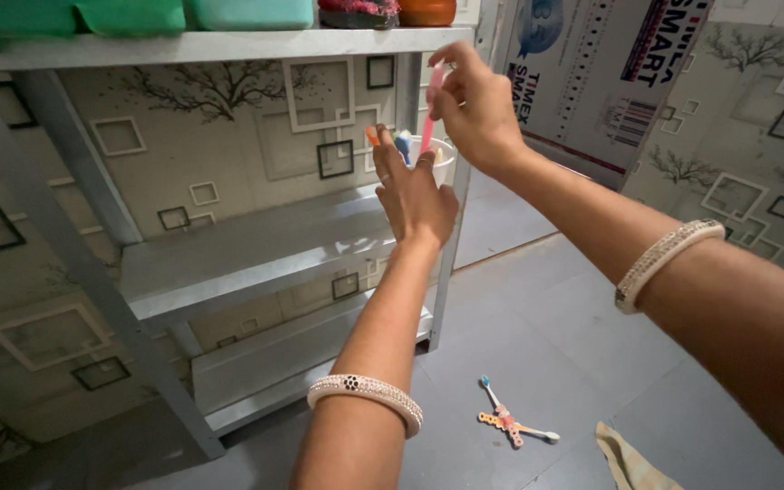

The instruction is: The person picks up multiple colorful toothbrushes from the floor and places them one by one into a white cup on a metal shelf. The person then adjusts the toothbrushes inside the cup and moves the cup to a different shelf.

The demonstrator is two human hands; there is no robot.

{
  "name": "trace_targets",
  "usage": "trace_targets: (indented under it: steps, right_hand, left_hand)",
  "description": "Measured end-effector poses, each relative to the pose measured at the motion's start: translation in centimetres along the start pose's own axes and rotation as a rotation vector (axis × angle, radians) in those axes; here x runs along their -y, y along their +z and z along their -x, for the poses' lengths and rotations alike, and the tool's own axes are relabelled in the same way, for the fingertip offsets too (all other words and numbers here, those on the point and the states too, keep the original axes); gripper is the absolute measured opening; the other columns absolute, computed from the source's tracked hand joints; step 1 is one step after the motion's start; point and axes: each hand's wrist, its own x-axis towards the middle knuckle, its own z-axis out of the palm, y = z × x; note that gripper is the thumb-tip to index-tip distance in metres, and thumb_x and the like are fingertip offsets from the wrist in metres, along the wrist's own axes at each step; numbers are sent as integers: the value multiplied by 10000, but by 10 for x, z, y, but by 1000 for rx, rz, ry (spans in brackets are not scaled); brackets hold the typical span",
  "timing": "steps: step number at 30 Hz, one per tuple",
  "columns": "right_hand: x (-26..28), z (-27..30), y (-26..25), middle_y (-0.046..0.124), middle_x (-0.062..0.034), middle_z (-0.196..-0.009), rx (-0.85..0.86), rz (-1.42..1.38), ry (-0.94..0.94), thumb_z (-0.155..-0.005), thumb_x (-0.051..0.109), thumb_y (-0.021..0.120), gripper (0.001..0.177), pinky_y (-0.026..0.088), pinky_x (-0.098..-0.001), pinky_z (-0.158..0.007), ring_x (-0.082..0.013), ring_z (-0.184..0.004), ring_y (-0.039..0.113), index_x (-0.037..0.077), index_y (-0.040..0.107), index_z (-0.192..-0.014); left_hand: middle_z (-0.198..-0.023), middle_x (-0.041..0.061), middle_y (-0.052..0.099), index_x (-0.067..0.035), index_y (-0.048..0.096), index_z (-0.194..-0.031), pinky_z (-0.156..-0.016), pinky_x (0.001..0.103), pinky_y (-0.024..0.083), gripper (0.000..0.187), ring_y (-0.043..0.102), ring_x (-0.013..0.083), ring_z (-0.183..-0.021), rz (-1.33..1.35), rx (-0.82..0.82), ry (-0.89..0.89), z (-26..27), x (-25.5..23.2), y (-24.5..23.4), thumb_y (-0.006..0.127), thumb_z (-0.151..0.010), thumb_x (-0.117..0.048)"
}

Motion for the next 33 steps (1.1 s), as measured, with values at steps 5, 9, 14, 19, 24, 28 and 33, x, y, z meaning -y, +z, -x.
trace_targets:
  steps: [5,9,14,19,24,28,33]
  right_hand:
    - [-4,12,13,746,-100,-881,79,112,79,-958,-5,653,348,580,-331,-699,-189,-815,758,83,573,-1285]
    - [-11,23,23,743,-121,-848,76,106,88,-964,32,643,326,560,-361,-727,-234,-777,753,82,590,-1282]
    - [-14,28,30,743,-137,-862,93,158,125,-993,99,615,267,556,-381,-738,-298,-810,751,97,608,-1259]
    - [-14,34,34,748,-139,-866,136,199,140,-1001,126,602,250,542,-420,-757,-347,-867,733,105,629,-1249]
    - [-19,41,36,748,-158,-939,154,227,132,-963,98,589,274,538,-447,-776,-373,-903,726,81,630,-1233]
    - [-19,44,35,753,-148,-942,173,272,228,-987,154,613,253,521,-449,-824,-369,-936,696,99,633,-1233]
    - [-25,50,34,774,-91,-1058,135,287,140,-897,85,686,414,485,-444,-922,-336,-1067,640,102,583,-1298]
  left_hand:
    - [-1575,193,341,-94,742,-1190,-1157,466,424,434,357,377,-1477,82,-181,31,3,13,10,695,-777,28]
    - [-1549,195,429,-63,711,-1209,-1147,469,446,422,426,377,-1432,92,-260,25,5,25,10,706,-797,27]
    - [-1534,209,379,-85,694,-1244,-1054,528,445,526,361,402,-1456,27,-188,44,4,32,2,739,-730,19]
    - [-1563,181,334,-147,677,-1282,-1065,561,420,596,308,390,-1481,1,-109,-7,3,27,-5,753,-710,3]
    - [-1604,150,290,-159,644,-1329,-1103,575,381,656,273,384,-1492,-11,-77,-29,2,26,-5,750,-704,12]
    - [-1590,143,305,-123,595,-1366,-1123,583,369,692,270,372,-1505,-16,-63,-36,5,26,-3,757,-705,4]
    - [-1577,176,316,-101,577,-1348,-1092,589,395,658,288,370,-1497,-53,-46,-18,15,28,-5,763,-724,-4]
